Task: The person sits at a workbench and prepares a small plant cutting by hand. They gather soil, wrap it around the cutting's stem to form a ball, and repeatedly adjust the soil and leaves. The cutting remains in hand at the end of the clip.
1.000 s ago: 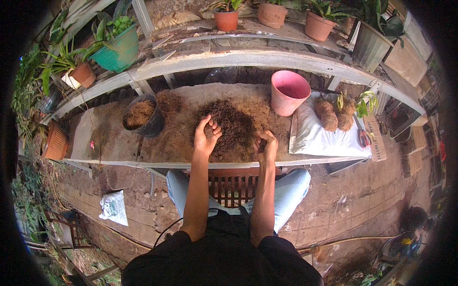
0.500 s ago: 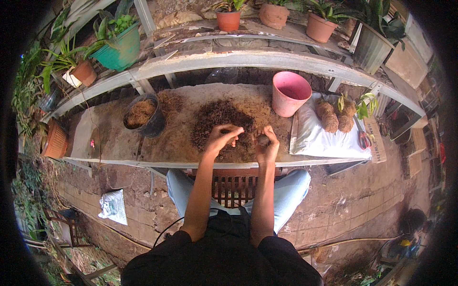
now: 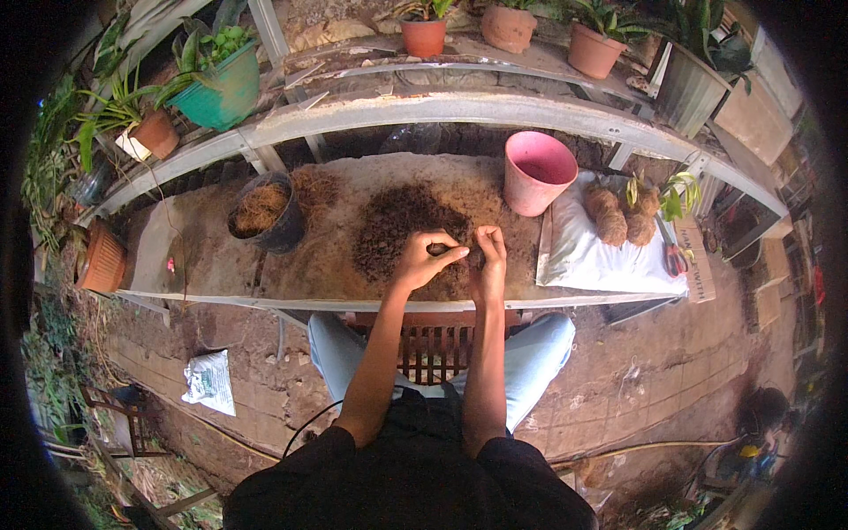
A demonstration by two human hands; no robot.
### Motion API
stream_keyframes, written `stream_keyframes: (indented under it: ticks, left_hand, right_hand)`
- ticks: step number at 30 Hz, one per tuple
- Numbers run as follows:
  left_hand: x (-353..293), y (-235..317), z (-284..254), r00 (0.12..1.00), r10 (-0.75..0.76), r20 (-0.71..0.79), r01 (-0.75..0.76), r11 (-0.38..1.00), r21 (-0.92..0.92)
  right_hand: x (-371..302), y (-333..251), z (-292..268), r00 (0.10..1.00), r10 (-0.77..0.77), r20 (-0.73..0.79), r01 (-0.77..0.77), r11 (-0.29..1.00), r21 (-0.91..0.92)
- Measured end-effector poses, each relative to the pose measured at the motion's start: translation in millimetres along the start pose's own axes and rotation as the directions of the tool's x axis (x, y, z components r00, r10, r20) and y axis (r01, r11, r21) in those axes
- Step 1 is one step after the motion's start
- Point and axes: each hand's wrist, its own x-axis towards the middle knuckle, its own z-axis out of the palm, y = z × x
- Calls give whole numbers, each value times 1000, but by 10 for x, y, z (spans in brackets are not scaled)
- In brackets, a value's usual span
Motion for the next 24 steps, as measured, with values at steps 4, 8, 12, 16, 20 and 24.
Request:
stream_keyframes:
  ticks: [4,8,12,16,20,24]
  left_hand:
    - [-10,-16,-37,996,-9,-85,6,999,-37]
    - [-13,-14,-177,939,-245,-240,215,966,-145]
    - [-25,-95,-338,803,-364,-472,172,900,-400]
    - [-54,-122,-483,648,-453,-613,120,855,-505]
    - [-81,-219,-572,626,-522,-579,203,826,-526]
    - [-120,-194,-615,615,-602,-509,380,793,-477]
  right_hand:
    - [23,10,-20,997,1,-79,-8,996,-87]
    - [69,69,-119,985,44,-167,-57,995,-76]
    - [228,192,-525,969,28,-245,-22,999,27]
    - [102,-45,-209,964,33,-264,5,990,144]
    - [134,-15,-461,976,79,-205,-61,994,91]
    - [98,-28,-574,980,109,-166,-108,994,15]
